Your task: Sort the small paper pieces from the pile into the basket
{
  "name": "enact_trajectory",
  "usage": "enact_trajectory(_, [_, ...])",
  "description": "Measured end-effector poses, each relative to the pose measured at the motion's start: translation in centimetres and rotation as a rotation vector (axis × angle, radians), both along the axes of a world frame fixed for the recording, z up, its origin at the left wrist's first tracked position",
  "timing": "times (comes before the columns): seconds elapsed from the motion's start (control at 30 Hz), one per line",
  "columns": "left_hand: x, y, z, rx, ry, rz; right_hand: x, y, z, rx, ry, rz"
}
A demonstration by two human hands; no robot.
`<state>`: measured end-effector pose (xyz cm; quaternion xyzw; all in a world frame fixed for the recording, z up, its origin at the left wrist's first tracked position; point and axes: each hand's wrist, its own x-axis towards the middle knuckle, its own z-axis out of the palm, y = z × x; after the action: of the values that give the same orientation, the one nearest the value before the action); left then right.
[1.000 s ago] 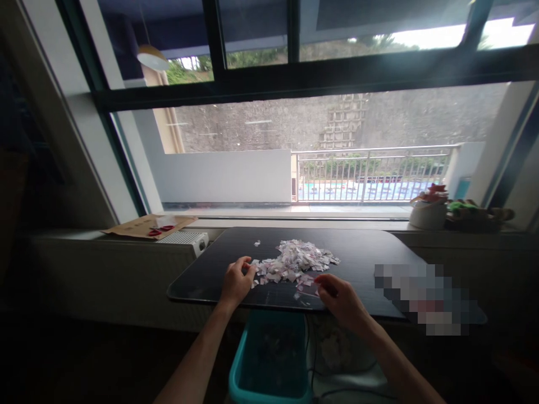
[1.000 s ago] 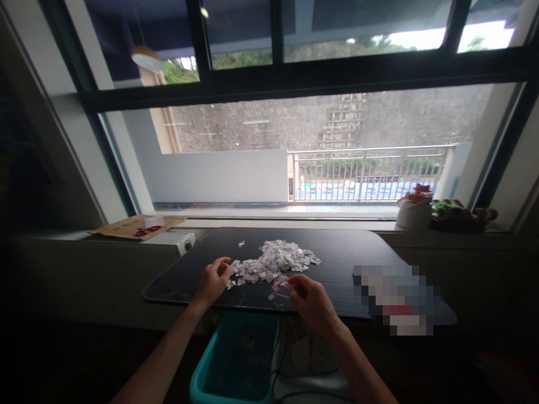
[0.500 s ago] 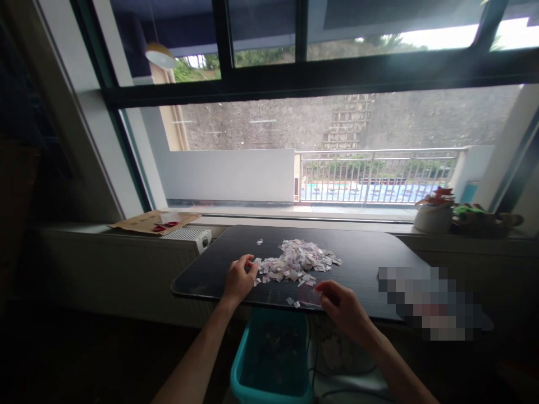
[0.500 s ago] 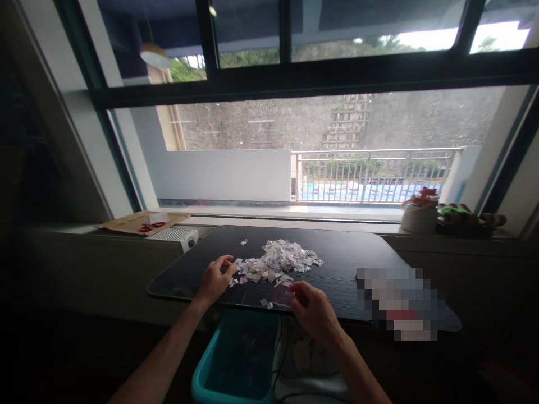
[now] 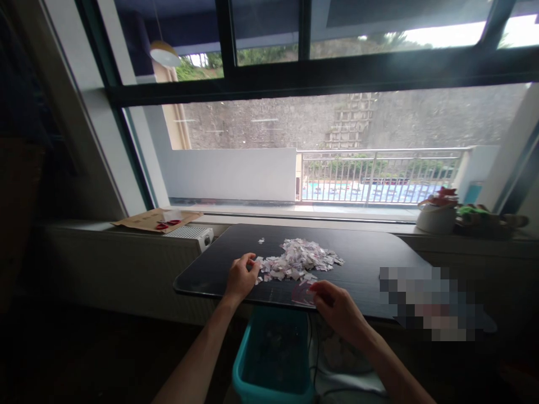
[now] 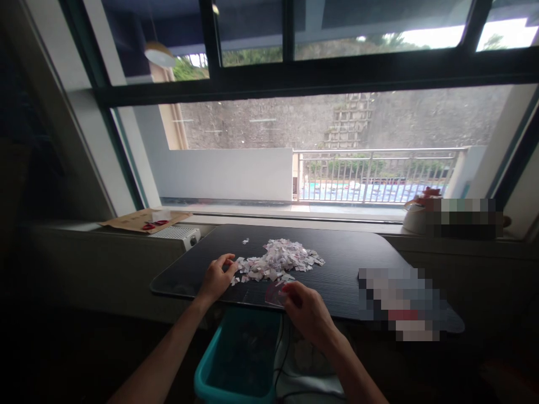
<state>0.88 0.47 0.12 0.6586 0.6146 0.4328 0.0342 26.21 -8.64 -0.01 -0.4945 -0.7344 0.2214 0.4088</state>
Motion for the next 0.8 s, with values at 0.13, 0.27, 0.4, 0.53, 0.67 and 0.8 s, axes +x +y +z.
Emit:
enact_trajectory(0.13, [0.1,-0.2,0.2,-0.020,-0.008,0.000,0.5,0.0,0.2,-0.012,0.005,0.048])
enact_trajectory(0.27, [0.1,-0.3,0.3,-0.023,-0.002,0.002,3.3,0.6,0.5,-0.009,0.062,-0.113])
enact_trajectory(0.4, [0.1,-0.2,0.3,-0.011,0.010,0.000,6.3,0.8,0.6,-0.007,0.052,-0.270])
enact_trajectory(0.53, [0.1,-0.2,0.3,-0.008,0.020,0.003,6.7,0.5,0.3,-0.070,0.017,-0.166])
enact_trajectory(0.67, [0.0,-0.1,0.3,-0.018,0.022,0.002,6.0,0.6,0.1,-0.064,0.035,-0.170])
enact_trajectory(0.8, [0.0,0.0,0.2,-0.011,0.017,0.006,6.1,0.4,0.6,-0.053,-0.008,-0.232])
